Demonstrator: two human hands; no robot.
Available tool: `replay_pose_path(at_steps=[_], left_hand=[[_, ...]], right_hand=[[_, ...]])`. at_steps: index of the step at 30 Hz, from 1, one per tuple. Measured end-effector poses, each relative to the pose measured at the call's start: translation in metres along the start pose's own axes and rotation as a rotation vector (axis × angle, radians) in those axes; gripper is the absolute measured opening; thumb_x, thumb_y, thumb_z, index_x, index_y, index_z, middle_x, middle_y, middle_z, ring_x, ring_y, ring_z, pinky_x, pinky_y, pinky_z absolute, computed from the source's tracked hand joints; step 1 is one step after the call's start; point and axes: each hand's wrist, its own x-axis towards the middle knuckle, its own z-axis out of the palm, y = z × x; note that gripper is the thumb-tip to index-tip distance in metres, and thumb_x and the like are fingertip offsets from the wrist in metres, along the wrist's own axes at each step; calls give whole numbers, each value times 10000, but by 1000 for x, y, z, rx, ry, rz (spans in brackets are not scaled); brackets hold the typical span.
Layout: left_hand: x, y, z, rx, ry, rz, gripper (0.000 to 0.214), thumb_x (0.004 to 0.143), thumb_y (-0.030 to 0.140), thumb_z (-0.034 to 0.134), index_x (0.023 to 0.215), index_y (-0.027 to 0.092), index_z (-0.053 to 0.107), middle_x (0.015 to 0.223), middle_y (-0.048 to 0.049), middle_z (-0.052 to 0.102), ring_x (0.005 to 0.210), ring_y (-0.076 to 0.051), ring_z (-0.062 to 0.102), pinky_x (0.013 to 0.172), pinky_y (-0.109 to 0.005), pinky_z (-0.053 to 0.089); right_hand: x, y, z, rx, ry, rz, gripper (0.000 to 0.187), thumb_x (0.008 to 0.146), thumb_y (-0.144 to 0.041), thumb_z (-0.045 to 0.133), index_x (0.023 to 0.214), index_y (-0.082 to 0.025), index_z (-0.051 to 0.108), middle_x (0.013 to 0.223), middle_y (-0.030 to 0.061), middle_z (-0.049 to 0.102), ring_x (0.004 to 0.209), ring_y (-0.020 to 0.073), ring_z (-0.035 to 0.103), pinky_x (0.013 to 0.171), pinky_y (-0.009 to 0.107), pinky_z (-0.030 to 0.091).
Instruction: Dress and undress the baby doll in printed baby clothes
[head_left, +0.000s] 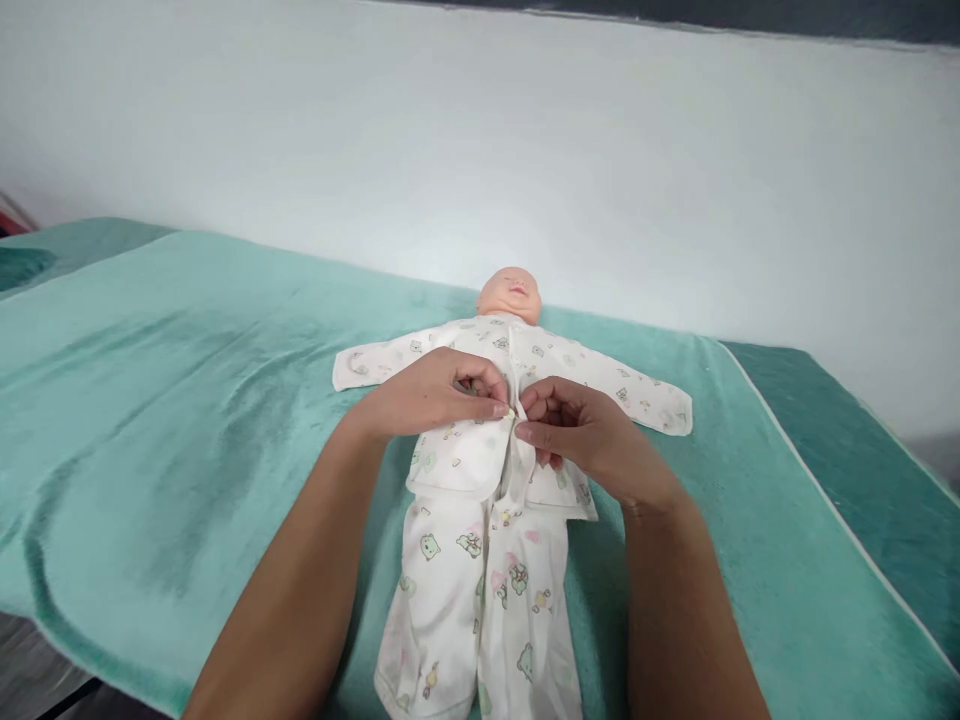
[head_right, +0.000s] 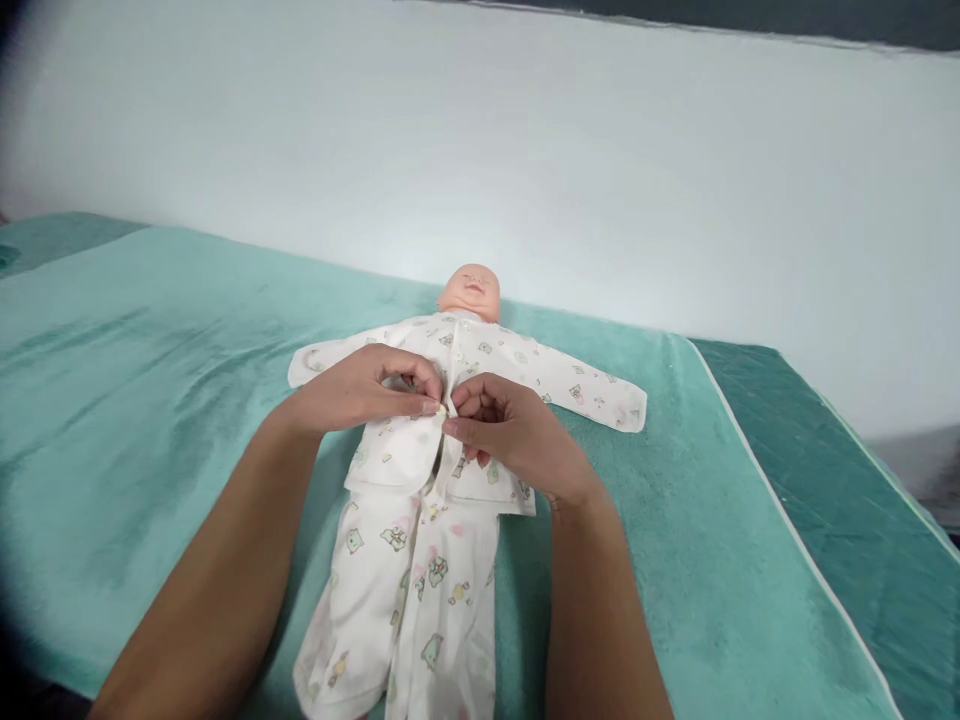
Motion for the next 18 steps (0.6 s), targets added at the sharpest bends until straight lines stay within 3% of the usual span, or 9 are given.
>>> replay_pose_path(at_steps=[18], left_hand=[[1, 0, 6, -90, -9, -6, 185, 800, 362, 728, 874, 205, 665, 820, -13, 701, 770, -142, 636, 681, -265, 481]], right_hand=[[1, -1, 9, -74, -5, 33, 294, 790, -314, 778, 918, -233, 526, 713, -82, 564, 540, 73, 567, 496, 219, 457]])
